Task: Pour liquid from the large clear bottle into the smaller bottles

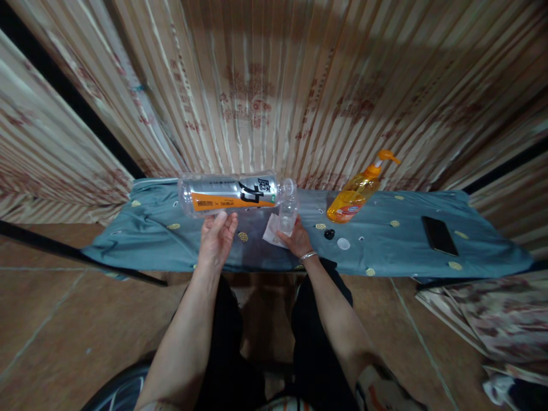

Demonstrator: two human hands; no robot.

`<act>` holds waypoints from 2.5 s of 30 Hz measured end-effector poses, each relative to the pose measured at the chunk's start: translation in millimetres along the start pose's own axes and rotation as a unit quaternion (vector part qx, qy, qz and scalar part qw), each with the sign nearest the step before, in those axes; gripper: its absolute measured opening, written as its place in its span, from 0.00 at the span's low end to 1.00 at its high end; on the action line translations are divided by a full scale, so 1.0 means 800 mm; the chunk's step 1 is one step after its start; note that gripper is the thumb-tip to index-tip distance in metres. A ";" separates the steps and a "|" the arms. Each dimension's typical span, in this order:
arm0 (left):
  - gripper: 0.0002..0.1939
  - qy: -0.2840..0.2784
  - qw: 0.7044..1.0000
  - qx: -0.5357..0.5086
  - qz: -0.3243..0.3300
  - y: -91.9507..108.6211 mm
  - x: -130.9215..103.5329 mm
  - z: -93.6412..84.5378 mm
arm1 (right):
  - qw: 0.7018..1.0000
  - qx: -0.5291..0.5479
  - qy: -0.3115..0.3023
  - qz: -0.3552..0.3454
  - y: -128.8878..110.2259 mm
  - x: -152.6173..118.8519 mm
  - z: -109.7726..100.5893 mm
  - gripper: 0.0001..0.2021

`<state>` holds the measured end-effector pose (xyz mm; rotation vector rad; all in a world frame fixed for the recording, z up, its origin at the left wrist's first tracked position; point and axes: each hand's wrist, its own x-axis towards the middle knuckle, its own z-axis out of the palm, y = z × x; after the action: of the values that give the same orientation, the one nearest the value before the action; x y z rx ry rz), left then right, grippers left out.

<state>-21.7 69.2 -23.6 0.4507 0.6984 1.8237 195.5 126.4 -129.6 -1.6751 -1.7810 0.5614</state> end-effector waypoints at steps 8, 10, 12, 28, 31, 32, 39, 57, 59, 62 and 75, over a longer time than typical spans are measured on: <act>0.22 0.002 1.000 -0.011 -0.001 0.000 0.000 0.001 | 1.000 0.000 -0.008 -0.004 0.000 0.000 -0.001 0.43; 0.22 0.001 1.000 -0.014 0.000 0.000 -0.001 0.001 | 1.000 0.001 -0.004 -0.006 0.001 0.000 -0.001 0.43; 0.23 -0.001 1.000 -0.013 -0.002 0.000 -0.001 0.001 | 1.000 0.000 -0.001 -0.009 0.001 0.001 0.000 0.42; 0.21 -0.022 1.000 0.005 0.005 0.001 -0.001 -0.001 | 1.000 -0.013 0.006 -0.022 0.006 0.001 0.003 0.41; 0.23 -0.026 1.000 0.006 0.001 0.002 -0.002 0.000 | 1.000 -0.014 0.003 -0.015 0.004 0.000 0.002 0.42; 0.23 -0.025 1.000 0.005 0.000 0.002 -0.002 0.000 | 1.000 -0.014 0.003 -0.011 0.004 0.000 0.002 0.42; 0.19 -0.012 1.000 0.019 0.003 0.000 -0.001 -0.002 | 1.000 -0.002 0.009 -0.016 0.001 0.001 0.001 0.42; 0.23 -0.004 1.000 0.018 0.008 0.004 -0.002 0.005 | 0.999 -0.031 0.007 -0.004 -0.008 0.000 -0.004 0.43; 0.24 -0.005 1.000 0.016 0.010 0.004 -0.002 0.007 | 1.000 -0.025 0.003 -0.007 -0.007 -0.001 -0.004 0.43; 0.22 -0.013 1.000 0.022 0.016 0.005 -0.002 0.006 | 1.000 -0.013 0.002 -0.015 -0.004 -0.001 -0.002 0.42; 0.23 -0.023 0.999 0.030 0.006 0.005 0.001 0.000 | 1.000 0.006 0.012 -0.010 -0.005 0.000 -0.002 0.42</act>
<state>-24.9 68.8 -21.3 0.5366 0.7217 1.8018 193.6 125.9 -126.0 -1.6476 -1.7711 0.5402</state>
